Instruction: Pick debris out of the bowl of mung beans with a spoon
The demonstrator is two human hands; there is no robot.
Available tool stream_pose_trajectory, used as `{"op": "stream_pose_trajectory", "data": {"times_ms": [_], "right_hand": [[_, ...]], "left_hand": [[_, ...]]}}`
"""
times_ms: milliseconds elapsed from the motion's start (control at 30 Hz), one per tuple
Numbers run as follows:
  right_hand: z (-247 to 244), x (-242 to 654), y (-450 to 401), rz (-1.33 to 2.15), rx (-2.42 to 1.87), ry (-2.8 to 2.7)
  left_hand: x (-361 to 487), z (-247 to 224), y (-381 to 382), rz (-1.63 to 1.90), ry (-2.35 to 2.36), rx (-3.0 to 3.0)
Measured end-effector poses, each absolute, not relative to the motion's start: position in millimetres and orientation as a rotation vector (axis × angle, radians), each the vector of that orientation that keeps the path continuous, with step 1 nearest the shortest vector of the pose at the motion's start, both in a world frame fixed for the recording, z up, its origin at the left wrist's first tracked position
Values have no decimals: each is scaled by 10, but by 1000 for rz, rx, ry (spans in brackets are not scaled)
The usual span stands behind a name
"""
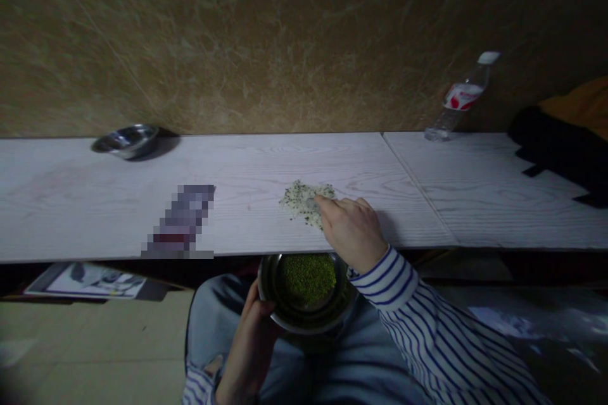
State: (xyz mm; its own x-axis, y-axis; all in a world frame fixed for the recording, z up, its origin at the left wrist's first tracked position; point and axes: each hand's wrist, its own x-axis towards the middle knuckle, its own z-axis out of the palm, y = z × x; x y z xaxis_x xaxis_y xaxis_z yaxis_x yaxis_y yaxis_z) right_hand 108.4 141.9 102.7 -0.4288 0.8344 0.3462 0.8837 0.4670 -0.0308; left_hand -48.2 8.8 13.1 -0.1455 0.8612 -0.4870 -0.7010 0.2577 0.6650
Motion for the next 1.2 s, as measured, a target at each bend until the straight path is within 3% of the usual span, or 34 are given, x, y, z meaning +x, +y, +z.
{"op": "stream_pose_trajectory", "data": {"times_ms": [1200], "right_hand": [[909, 1514, 1086, 52, -1254, -2350]], "left_hand": [[-448, 165, 92, 1321, 1034, 216]]}}
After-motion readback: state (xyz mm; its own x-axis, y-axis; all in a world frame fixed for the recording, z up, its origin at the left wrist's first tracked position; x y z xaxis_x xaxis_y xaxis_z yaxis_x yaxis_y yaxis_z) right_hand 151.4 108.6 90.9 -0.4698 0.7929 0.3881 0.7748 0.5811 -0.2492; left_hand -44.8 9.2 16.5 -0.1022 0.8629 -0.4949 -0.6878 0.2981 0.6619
